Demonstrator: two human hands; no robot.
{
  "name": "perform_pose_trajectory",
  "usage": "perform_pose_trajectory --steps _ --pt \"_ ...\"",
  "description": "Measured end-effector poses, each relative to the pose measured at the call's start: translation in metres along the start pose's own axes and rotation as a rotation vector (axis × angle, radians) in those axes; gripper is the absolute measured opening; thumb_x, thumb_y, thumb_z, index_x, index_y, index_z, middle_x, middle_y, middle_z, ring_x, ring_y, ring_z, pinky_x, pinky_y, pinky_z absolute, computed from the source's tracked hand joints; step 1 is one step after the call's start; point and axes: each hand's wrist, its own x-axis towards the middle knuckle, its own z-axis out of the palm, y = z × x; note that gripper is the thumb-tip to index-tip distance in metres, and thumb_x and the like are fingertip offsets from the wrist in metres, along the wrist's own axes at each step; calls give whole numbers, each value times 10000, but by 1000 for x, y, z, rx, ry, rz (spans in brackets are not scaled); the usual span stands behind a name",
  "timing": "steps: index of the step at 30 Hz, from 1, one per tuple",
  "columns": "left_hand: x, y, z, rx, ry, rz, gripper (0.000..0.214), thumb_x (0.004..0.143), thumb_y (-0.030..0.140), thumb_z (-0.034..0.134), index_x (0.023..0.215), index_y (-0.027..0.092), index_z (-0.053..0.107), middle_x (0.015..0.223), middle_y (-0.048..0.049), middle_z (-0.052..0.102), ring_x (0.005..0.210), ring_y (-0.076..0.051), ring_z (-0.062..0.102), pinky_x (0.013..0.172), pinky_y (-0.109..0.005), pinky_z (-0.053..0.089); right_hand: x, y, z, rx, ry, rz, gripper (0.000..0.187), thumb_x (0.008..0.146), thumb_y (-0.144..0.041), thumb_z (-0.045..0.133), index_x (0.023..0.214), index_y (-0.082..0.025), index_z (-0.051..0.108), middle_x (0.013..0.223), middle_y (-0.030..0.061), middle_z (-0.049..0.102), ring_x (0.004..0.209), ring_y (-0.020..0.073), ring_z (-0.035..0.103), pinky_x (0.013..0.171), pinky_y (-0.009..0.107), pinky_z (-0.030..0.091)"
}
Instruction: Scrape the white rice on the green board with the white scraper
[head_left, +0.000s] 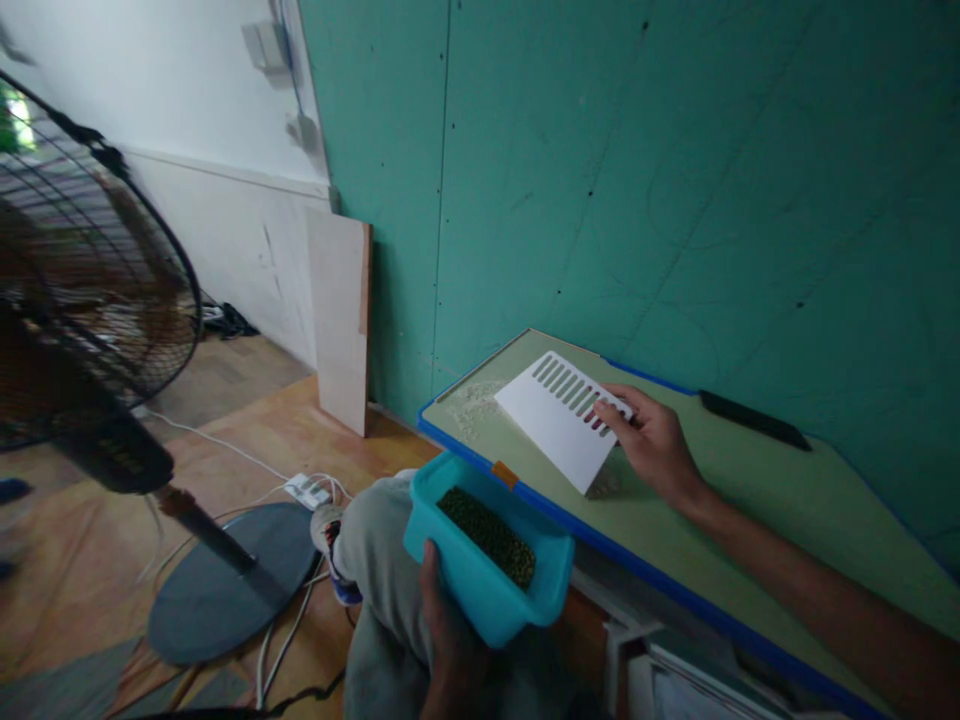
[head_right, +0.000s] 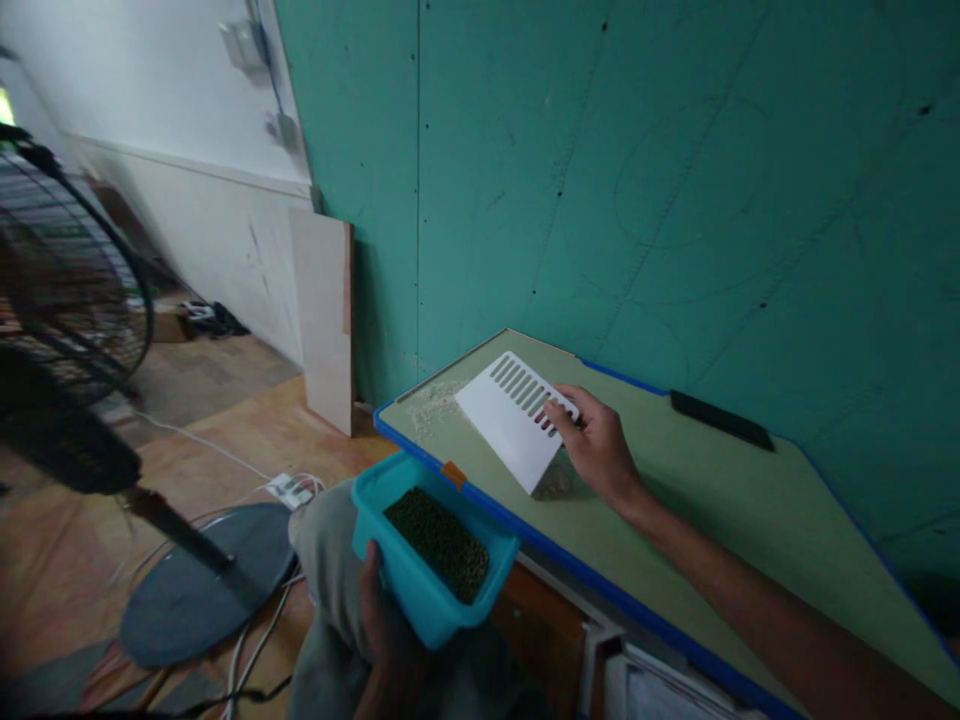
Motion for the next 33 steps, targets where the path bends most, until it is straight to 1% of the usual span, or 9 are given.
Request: perform_pose_trajectory --steps 3,9,12,15,19,23,26,30,33 --pt "1 -1 -1 12 14 21 614 908 492 560 1446 202 495 1079 -108 767 1004 -308 713 967 -475 520 0 -14 13 35 -30 -43 342 904 -419 628 1129 -165 667 884 55 743 733 180 693 638 264 534" --pt "0 0 0 18 15 19 590 909 488 567 1411 182 535 1075 -121 767 1071 -303 691 1000 -447 500 13 -37 46 52 -269 -152 346 939 -397 573 1187 -177 672 926 51 739 761 165 686 642 249 526" --pt "-2 0 2 32 33 23 583 905 493 574 1387 165 557 1078 -127 766 1045 -305 701 1002 -450 498 20 -39 53 36 -315 -163 368 935 -391 571 1211 -171 676 896 48 736 752 163 682 624 242 519" --pt "-1 1 3 26 40 29 576 907 495 571 1381 169 562 1071 -126 768 1020 -311 710 986 -471 507 21 -38 50 12 -314 -167 371 937 -385 562 1210 -164 682 881 46 741 747 166 686 631 244 520" --pt "2 0 -3 21 -1 21 524 919 465 567 1379 214 566 1099 -107 763 1045 -305 701 979 -475 512 21 -33 39 -78 -269 -199 368 944 -399 546 1192 -173 695 885 45 751 751 182 697 649 258 521" --pt "7 -2 -9 31 -25 44 592 880 458 629 1402 191 544 1115 -127 755 1110 -339 667 994 -491 502 23 -21 25 -150 -201 -180 376 948 -407 534 1191 -168 692 956 68 755 794 209 709 684 287 538" --pt "7 -2 -10 22 -41 30 599 881 458 628 1401 174 545 1120 -139 752 1140 -346 650 1004 -485 497 23 -16 19 -167 -145 -153 370 935 -404 554 1176 -157 688 946 79 756 784 214 710 677 297 543" --pt "5 -1 -8 24 -17 23 606 878 461 634 1402 170 545 1118 -142 752 1164 -353 634 1006 -489 499 19 -26 29 -93 -42 -137 324 919 -396 582 1110 -150 672 890 83 751 743 203 706 652 292 542" --pt "4 0 -5 18 6 -2 622 882 482 620 1418 179 528 1121 -136 751 1187 -345 621 1009 -489 497 16 -42 47 -37 -67 -149 296 919 -375 582 1107 -160 660 859 71 752 718 191 708 624 275 536"
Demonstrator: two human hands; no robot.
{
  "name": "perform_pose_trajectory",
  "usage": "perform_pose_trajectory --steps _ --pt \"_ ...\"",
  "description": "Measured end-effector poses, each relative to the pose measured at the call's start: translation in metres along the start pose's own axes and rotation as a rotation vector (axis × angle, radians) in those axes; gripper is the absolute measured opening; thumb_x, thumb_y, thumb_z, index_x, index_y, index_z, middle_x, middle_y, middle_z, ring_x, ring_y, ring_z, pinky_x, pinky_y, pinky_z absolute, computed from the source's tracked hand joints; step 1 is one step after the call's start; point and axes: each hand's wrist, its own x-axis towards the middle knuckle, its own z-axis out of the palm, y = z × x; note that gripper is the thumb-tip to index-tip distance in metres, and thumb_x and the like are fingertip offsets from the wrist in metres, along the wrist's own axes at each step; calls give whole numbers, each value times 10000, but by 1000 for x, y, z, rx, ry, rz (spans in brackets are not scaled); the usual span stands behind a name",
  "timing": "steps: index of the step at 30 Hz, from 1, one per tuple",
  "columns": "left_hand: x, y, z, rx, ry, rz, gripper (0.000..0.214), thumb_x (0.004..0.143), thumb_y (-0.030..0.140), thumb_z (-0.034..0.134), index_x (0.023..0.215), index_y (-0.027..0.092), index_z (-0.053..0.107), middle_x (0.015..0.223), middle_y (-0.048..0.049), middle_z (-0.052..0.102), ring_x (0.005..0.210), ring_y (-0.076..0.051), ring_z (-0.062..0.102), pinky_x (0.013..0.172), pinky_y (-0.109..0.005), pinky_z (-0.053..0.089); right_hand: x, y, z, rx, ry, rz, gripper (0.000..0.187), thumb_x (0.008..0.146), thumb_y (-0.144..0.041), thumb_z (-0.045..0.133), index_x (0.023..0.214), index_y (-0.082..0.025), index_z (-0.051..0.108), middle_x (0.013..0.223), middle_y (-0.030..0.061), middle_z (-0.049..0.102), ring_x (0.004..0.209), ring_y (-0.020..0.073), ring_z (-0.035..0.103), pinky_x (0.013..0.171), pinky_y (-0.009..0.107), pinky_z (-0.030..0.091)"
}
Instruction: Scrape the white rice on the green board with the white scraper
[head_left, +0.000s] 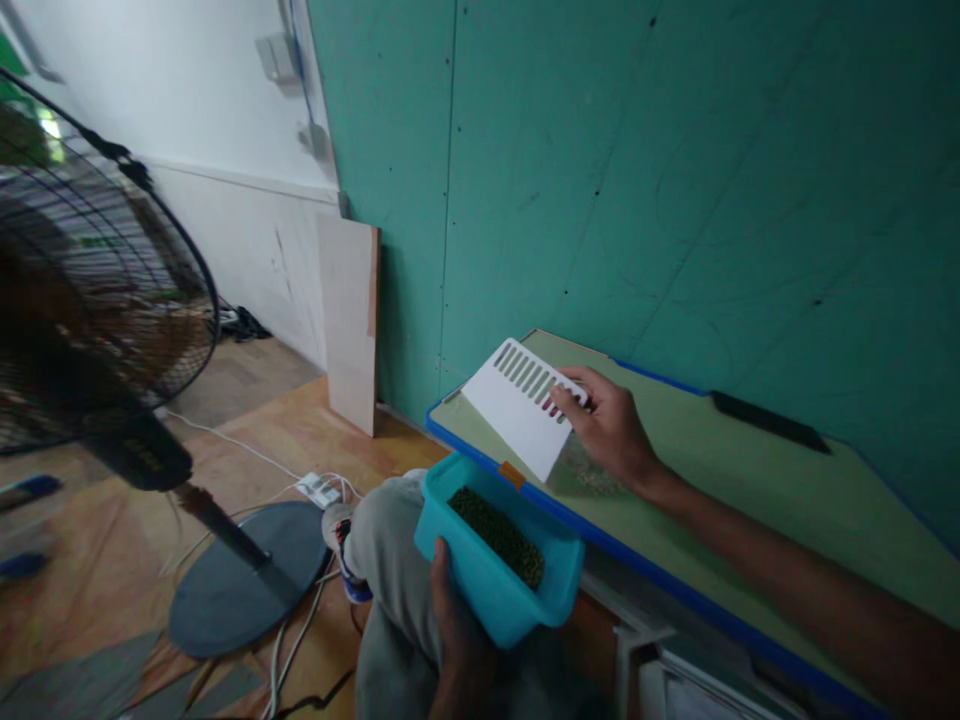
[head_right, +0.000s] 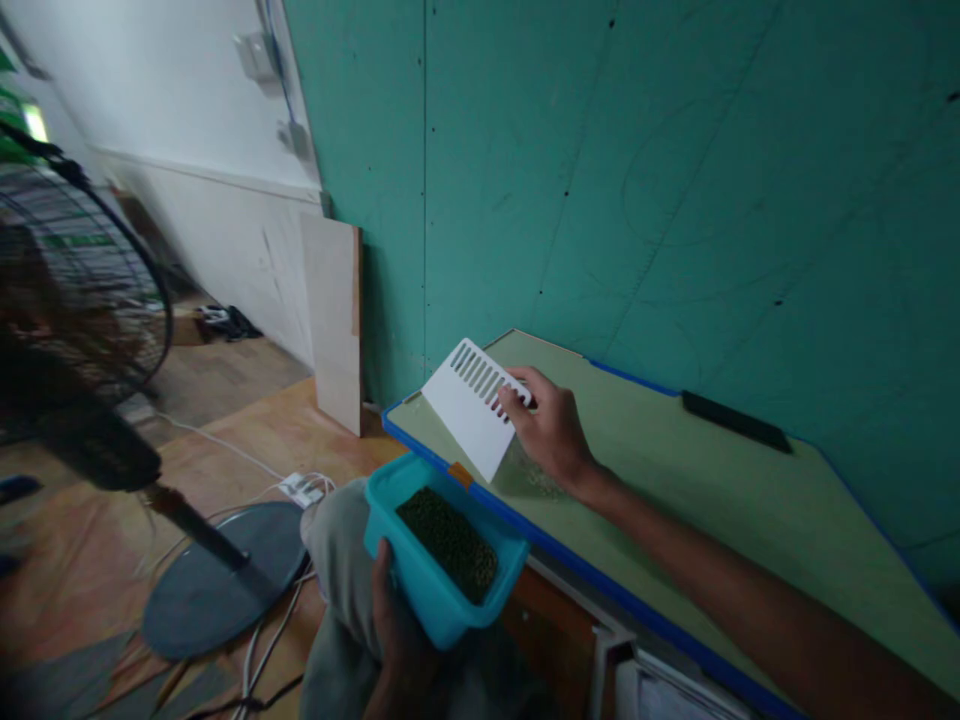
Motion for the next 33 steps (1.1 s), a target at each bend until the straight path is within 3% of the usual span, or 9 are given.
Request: perform_pose_trajectory --steps 6,12,17,25,33 --pt "1 4 0 4 39 -47 685 871 498 628 1462 188 473 1154 -138 739 1179 -342 628 986 -474 517 6 -11 20 -36 -125 -53 273 937 -339 544 1112 -175 673 846 52 754 708 174 704 617 255 520" --pt "2 1 -2 -26 -26 -61 621 896 475 595 1444 201 497 1183 -132 730 1173 -338 633 1001 -483 502 8 5 8 -127 -32 -46 261 923 -332 552 1078 -167 679 825 58 751 696 188 705 610 271 515" --pt "1 -2 0 -37 14 -12 569 879 457 634 1386 207 567 1149 -112 747 1124 -322 663 995 -464 509 8 5 6 -166 67 -32 242 909 -329 560 1043 -173 689 811 62 750 656 191 694 556 269 495" --pt "1 4 0 2 34 -28 573 910 440 590 1431 216 514 1130 -116 750 1120 -314 667 988 -470 511 9 -2 21 -119 -4 -40 264 922 -329 546 1085 -163 670 833 66 755 698 186 709 606 266 515" --pt "3 -2 -4 -17 -17 -19 657 870 471 634 1454 208 486 1209 -134 721 1197 -347 614 1017 -492 485 15 10 12 -255 86 -41 249 904 -312 538 1031 -163 691 780 67 747 642 188 693 544 260 473"
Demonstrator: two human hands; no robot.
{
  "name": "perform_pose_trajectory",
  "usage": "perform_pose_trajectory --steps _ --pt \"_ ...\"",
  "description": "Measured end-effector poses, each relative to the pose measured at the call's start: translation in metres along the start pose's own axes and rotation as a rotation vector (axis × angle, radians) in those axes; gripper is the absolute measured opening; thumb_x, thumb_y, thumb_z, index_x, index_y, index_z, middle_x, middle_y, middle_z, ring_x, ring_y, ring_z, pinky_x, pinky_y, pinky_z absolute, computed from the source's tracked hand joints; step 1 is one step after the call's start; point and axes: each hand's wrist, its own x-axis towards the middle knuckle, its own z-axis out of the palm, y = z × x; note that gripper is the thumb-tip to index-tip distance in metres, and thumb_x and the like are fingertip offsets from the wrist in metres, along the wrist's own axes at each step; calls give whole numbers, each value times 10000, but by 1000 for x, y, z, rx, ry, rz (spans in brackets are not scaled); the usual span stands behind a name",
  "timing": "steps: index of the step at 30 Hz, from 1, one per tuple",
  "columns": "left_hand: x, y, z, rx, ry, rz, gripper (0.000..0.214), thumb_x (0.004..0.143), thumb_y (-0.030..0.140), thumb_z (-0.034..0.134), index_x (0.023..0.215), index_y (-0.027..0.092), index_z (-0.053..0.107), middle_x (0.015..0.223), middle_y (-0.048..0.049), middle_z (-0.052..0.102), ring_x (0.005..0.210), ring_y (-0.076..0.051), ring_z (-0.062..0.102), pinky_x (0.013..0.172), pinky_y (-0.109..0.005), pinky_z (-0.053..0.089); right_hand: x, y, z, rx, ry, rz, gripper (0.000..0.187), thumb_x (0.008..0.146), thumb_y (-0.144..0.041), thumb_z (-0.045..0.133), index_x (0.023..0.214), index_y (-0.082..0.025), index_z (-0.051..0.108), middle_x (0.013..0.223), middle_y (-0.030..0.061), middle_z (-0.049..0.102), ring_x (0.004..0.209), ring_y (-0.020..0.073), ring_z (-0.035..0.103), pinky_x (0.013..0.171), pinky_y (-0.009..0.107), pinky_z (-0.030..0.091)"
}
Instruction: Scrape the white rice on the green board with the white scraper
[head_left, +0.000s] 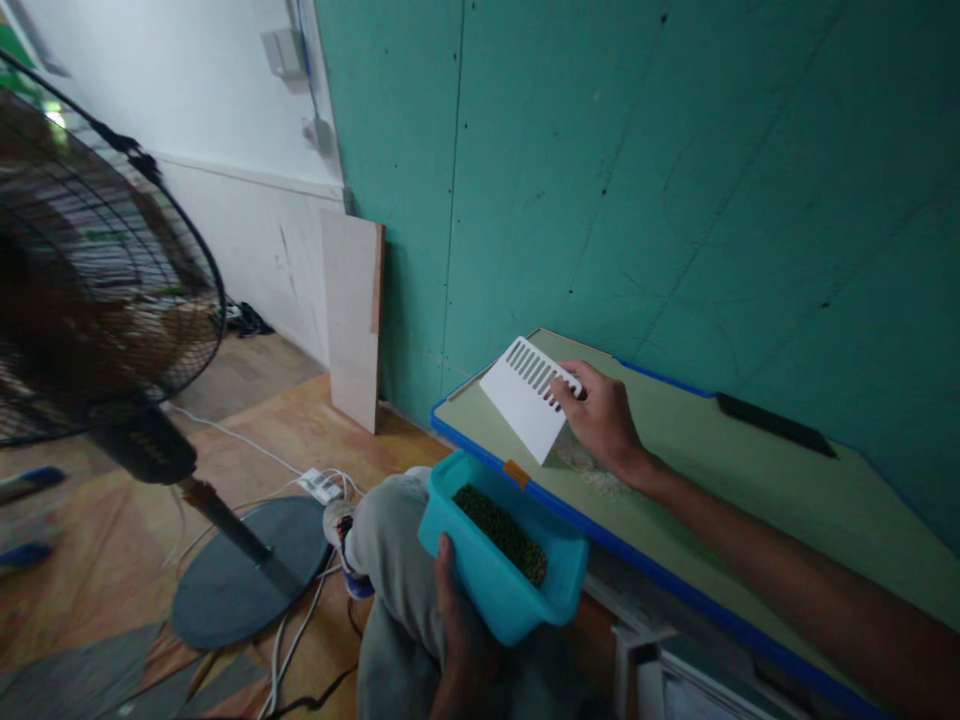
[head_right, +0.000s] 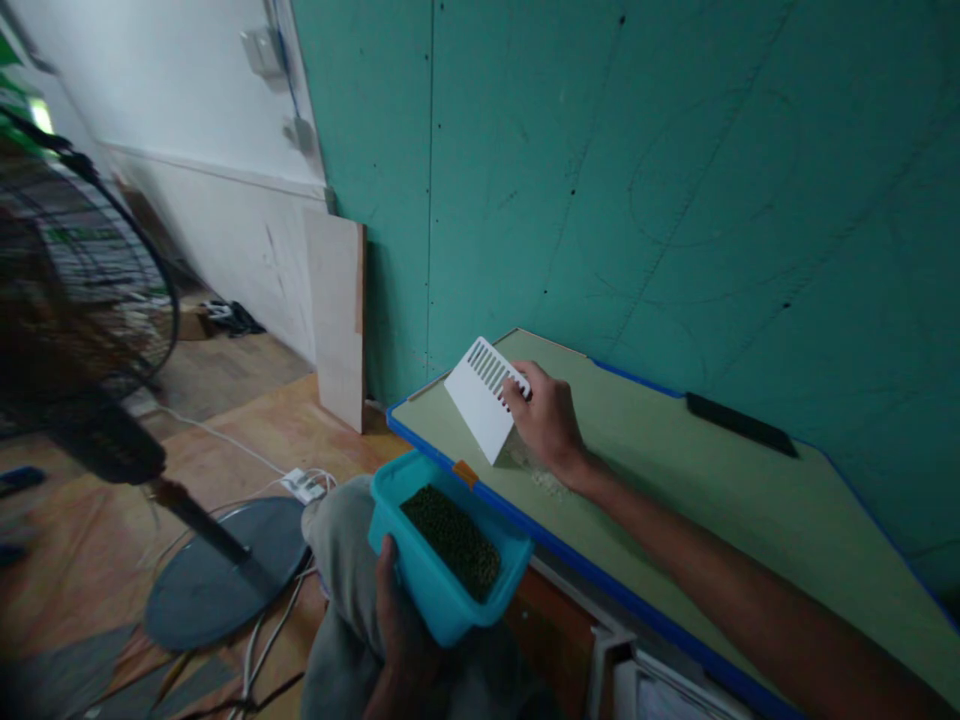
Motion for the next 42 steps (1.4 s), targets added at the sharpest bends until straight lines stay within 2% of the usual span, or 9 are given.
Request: perform_pose_trajectory --steps 5,8,14,20,31,36,42 --pt "0 -2 -1 2 -6 19 656 867 457 644 1459 226 480 1229 -120 714 1209 -343 606 1029 -489 475 3 1 -2 32 45 22 245 893 -299 544 1021 -157 697 802 78 752 643 189 691 542 262 478" --pt "0 0 0 -16 -34 12 639 868 450 644 1441 202 507 1201 -124 726 1212 -351 602 1027 -479 480 1 -6 0 60 27 12 231 894 -291 551 1015 -156 696 803 72 751 649 185 695 547 255 480" --pt "1 4 1 -7 -15 -50 611 905 460 578 1454 210 485 1216 -130 718 1194 -343 618 1030 -505 473 -3 -16 6 97 -33 9 236 903 -296 554 1046 -161 685 797 61 748 663 183 700 576 261 492" --pt "-1 0 3 10 4 26 620 890 465 607 1445 214 496 1192 -124 729 1186 -337 624 1015 -490 487 2 -7 7 54 -8 -17 246 904 -294 549 1045 -152 692 829 78 753 676 189 700 577 265 487" --pt "-2 1 5 13 76 15 607 884 467 618 1433 230 514 1232 -106 714 1174 -334 633 1007 -489 502 14 15 7 7 84 26 212 855 -252 567 973 -134 698 778 81 741 628 192 684 548 274 472" --pt "-1 2 3 -13 12 -27 638 885 467 613 1447 188 495 1210 -140 719 1196 -340 616 1015 -469 493 15 11 6 35 114 23 204 851 -254 566 955 -136 695 794 81 739 640 193 677 557 281 471" --pt "-1 3 4 3 33 -13 606 890 458 607 1439 220 507 1214 -132 718 1169 -346 634 995 -500 503 15 5 14 48 81 28 191 850 -232 570 957 -146 703 773 68 740 631 192 683 542 272 462"
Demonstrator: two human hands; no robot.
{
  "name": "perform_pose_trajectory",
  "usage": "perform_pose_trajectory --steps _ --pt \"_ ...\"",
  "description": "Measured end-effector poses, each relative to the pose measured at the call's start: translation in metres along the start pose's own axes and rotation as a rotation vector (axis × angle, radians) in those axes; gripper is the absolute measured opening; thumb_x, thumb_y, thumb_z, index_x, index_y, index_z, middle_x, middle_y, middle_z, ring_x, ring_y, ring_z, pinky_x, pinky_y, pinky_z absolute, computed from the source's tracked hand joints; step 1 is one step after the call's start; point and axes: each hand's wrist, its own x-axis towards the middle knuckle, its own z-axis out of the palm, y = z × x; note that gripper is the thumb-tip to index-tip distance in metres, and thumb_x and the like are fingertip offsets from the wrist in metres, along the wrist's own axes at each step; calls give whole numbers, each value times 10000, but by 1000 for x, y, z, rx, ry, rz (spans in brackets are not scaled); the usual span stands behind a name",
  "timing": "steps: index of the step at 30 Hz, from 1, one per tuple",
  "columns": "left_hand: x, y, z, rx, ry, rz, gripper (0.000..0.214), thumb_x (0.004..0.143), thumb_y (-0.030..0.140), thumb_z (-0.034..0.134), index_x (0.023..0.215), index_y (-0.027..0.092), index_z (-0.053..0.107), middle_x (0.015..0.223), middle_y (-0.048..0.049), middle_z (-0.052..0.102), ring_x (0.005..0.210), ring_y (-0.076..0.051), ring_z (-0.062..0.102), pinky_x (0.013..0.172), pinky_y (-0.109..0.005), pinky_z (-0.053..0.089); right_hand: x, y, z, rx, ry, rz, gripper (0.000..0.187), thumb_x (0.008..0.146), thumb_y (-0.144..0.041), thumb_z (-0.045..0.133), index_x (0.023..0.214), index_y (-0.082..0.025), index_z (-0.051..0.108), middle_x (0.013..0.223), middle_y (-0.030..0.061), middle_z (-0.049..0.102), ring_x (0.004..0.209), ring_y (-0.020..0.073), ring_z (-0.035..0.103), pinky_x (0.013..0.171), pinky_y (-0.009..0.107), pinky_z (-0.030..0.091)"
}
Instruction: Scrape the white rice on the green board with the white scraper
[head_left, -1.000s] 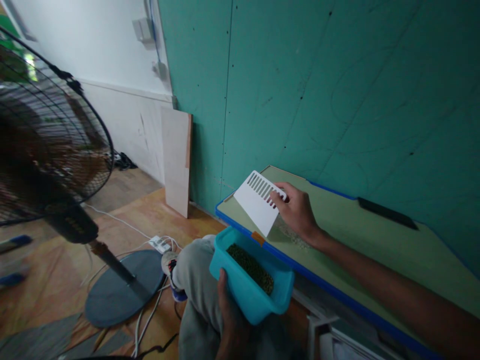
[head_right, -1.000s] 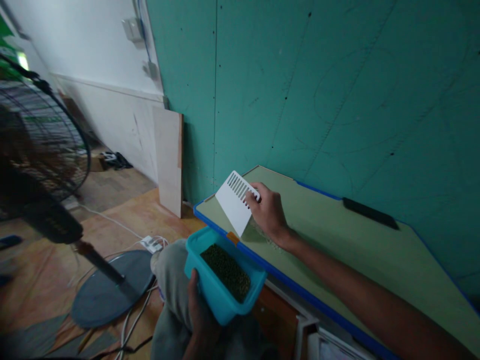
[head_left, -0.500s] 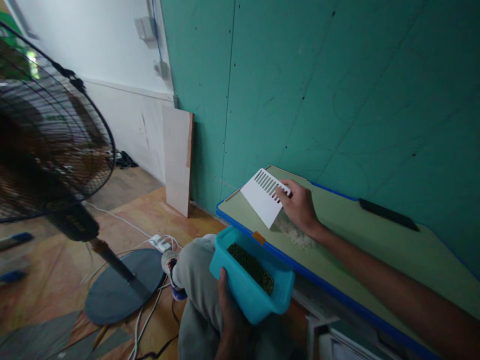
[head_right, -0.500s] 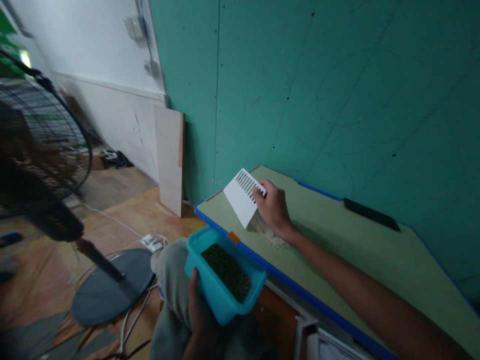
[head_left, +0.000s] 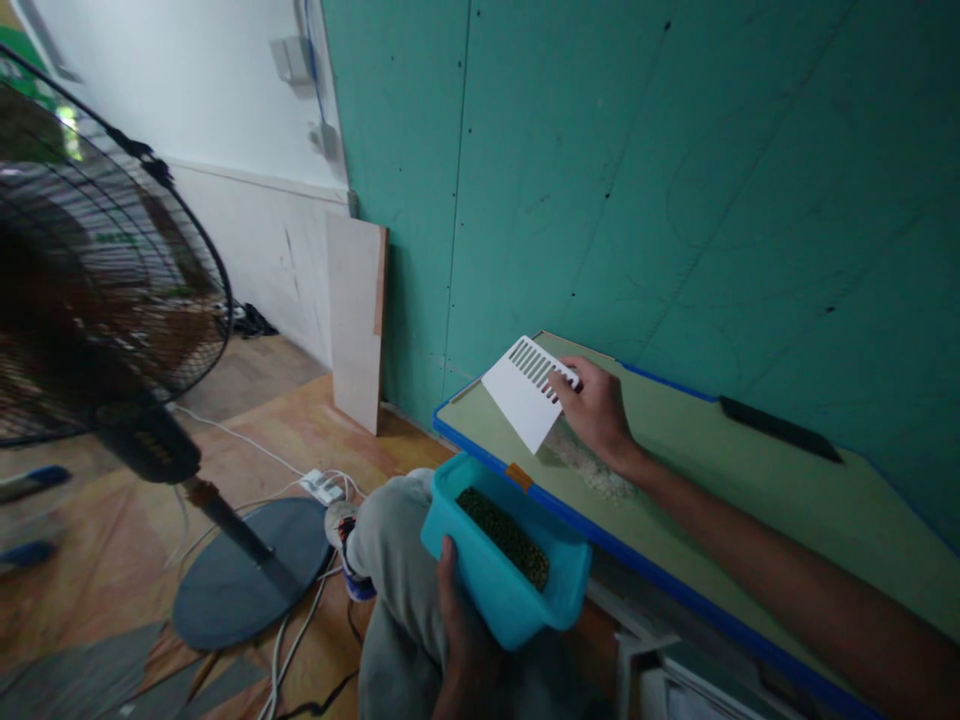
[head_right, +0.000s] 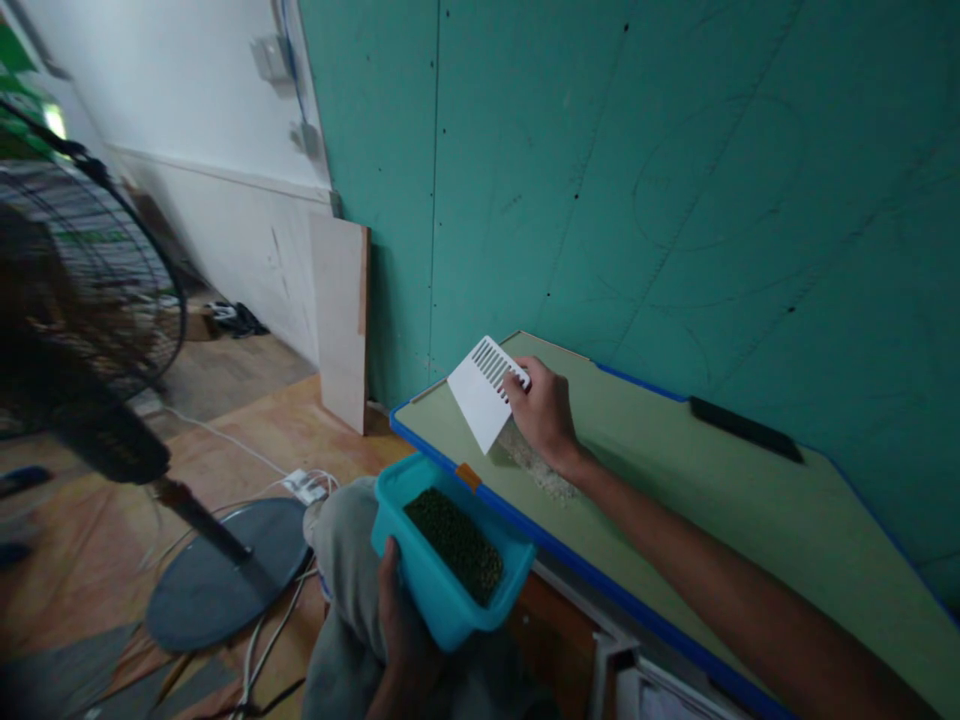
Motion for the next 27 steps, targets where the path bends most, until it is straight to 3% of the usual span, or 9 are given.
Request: perform_pose_trajectory --steps 5,11,15,21,27 --pt "-2 -1 2 41 1 84 584 889 444 618 1412 196 536 1157 -128 741 1123 -336 661 975 -484 520 3 6 1 -37 30 -11 184 849 -226 572 947 -149 707 795 83 745 648 201 686 553 280 462" --pt "-2 -1 3 11 24 28 596 901 468 590 1428 201 517 1119 -120 754 1118 -334 666 970 -490 526 5 10 -4 -66 64 -4 180 835 -230 569 919 -144 704 773 83 737 634 199 667 558 290 459" --pt "-2 0 3 21 43 25 618 891 463 605 1444 210 496 1117 -128 751 1137 -343 653 968 -502 523 27 13 -15 -26 72 -33 217 856 -280 568 974 -154 700 801 75 738 653 196 661 565 293 466" --pt "-4 0 5 2 17 35 644 883 457 617 1462 213 476 1122 -128 748 1146 -350 646 970 -504 520 90 50 -21 52 -170 -233 277 860 -453 624 911 -185 675 881 72 714 810 219 644 753 365 508" --pt "2 0 -1 30 36 -11 658 892 477 599 1469 197 457 1153 -142 737 1142 -341 651 974 -486 516 117 82 -1 194 -314 -228 447 809 -625 646 945 -200 671 955 66 696 921 225 632 898 422 497"
